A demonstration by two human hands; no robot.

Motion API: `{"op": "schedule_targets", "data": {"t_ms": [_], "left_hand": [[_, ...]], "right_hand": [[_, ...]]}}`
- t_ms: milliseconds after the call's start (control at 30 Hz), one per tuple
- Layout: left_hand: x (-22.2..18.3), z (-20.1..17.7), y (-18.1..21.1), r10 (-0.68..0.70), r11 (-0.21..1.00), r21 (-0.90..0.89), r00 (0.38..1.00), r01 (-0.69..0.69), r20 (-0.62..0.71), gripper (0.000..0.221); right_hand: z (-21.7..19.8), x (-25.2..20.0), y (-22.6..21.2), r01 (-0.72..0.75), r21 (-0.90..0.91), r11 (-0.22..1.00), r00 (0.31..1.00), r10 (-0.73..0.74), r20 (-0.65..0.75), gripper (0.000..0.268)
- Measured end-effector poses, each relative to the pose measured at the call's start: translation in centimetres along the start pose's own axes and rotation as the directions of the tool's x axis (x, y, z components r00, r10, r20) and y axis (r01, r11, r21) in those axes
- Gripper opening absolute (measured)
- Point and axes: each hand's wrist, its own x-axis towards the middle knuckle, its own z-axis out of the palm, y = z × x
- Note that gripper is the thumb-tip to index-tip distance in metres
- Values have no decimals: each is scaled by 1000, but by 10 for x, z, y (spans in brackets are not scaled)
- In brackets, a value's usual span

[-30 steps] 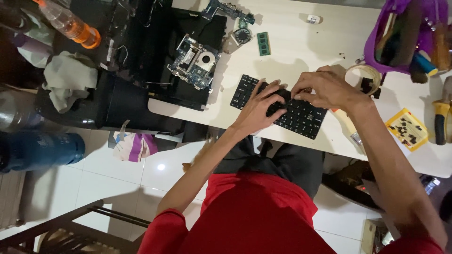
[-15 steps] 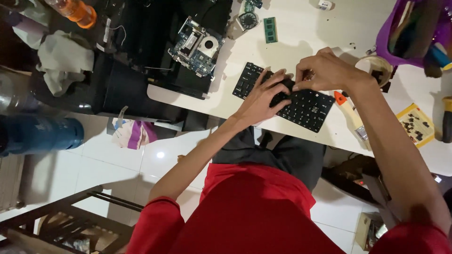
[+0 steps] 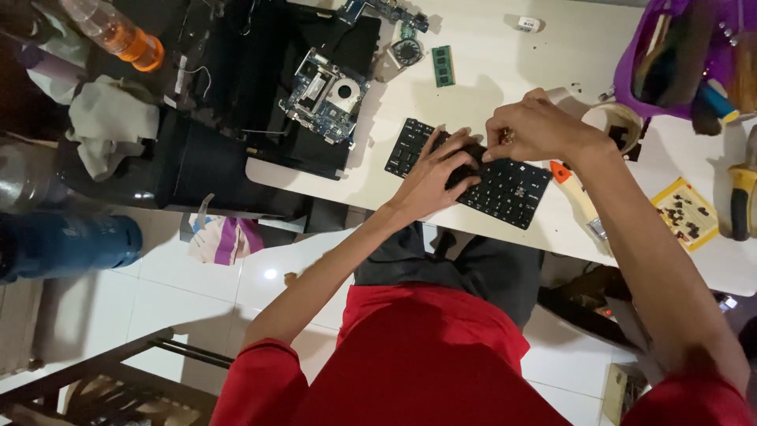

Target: Cleaning and inspecting a laptop keyboard using a small prying tool on a repair bench.

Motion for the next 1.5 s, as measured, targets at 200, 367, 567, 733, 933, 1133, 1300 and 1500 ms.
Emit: {"op": "schedule_targets", "data": {"t_ms": [200, 367, 567, 733, 933, 1133, 1300, 1500], "left_hand": [[0, -3, 0, 24, 1000, -19, 1000, -24, 17, 19], [-1, -3, -1, 36, 999, -10, 999, -35, 15, 19], [1, -5, 3, 47, 999, 21, 999, -46, -19, 20], [2, -6, 6, 70, 997, 14, 996, -70, -45, 22], [5, -14, 14, 57, 998, -3, 998, -57, -4, 21], [5, -15, 15, 28, 999, -27, 999, -28, 18, 21], [7, -17, 17, -6, 999, -34, 1000, 7, 22, 19], [6, -14, 18, 29, 1000, -5, 999, -30, -18, 19]], "right_hand": [[14, 14, 20, 75, 71, 995, 996, -78, 38, 21], [9, 18, 18, 96, 79, 992, 994, -99, 42, 22], [15, 22, 27, 195, 69, 978, 981, -194, -11, 26], [17, 16, 31, 228, 46, 973, 973, -226, -54, 26], [18, 5, 27, 226, 144, 963, 971, -211, -114, 27], [18, 7, 29, 240, 127, 963, 966, -224, -126, 30], [8, 5, 21, 200, 93, 975, 977, -191, -97, 28], [9, 14, 23, 188, 66, 980, 982, -186, -42, 25]]}}
